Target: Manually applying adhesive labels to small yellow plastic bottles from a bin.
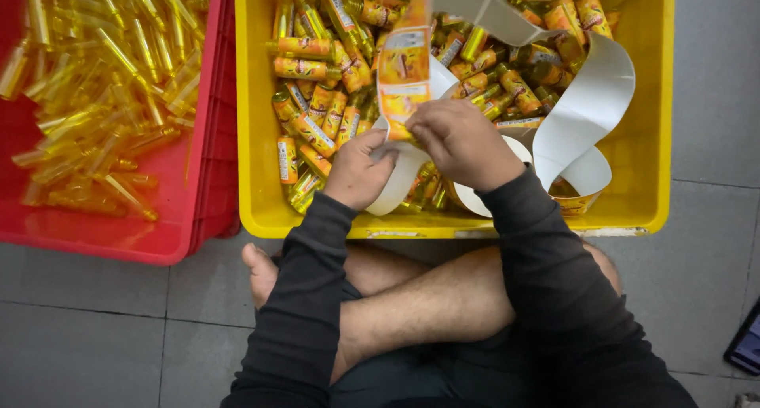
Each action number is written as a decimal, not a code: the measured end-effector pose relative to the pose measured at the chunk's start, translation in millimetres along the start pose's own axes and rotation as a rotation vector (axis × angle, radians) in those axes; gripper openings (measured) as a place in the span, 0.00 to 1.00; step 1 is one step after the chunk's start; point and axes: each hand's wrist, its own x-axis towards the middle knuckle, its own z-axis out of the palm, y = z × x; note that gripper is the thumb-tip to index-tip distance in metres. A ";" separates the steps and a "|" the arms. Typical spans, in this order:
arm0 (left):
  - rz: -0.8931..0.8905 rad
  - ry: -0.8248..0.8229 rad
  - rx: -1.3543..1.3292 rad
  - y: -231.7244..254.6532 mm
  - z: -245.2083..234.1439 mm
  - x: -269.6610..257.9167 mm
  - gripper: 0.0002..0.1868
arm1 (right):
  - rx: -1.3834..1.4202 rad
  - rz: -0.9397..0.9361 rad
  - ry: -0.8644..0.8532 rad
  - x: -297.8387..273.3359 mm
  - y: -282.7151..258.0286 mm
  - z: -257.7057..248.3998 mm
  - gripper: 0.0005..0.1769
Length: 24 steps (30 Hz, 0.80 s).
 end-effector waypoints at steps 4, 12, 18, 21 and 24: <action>-0.073 -0.025 -0.042 2.1 -0.7 -0.4 0.09 | 0.037 -0.033 -0.073 2.9 -5.7 -5.6 0.17; -0.028 -0.075 -0.095 -16.5 -0.7 1.8 0.03 | 0.116 0.083 -0.175 0.2 -9.3 -5.2 0.10; -0.130 -0.112 -0.050 5.0 -8.5 -1.4 0.19 | 0.326 0.373 -0.273 -9.0 16.6 -4.8 0.08; -0.243 -0.159 0.105 -12.3 -17.9 0.0 0.27 | 0.353 0.571 -0.049 -15.6 50.1 -7.9 0.06; -0.230 -0.120 0.328 -35.6 -21.0 -4.2 0.35 | 0.497 0.712 0.337 -14.7 62.3 -31.6 0.11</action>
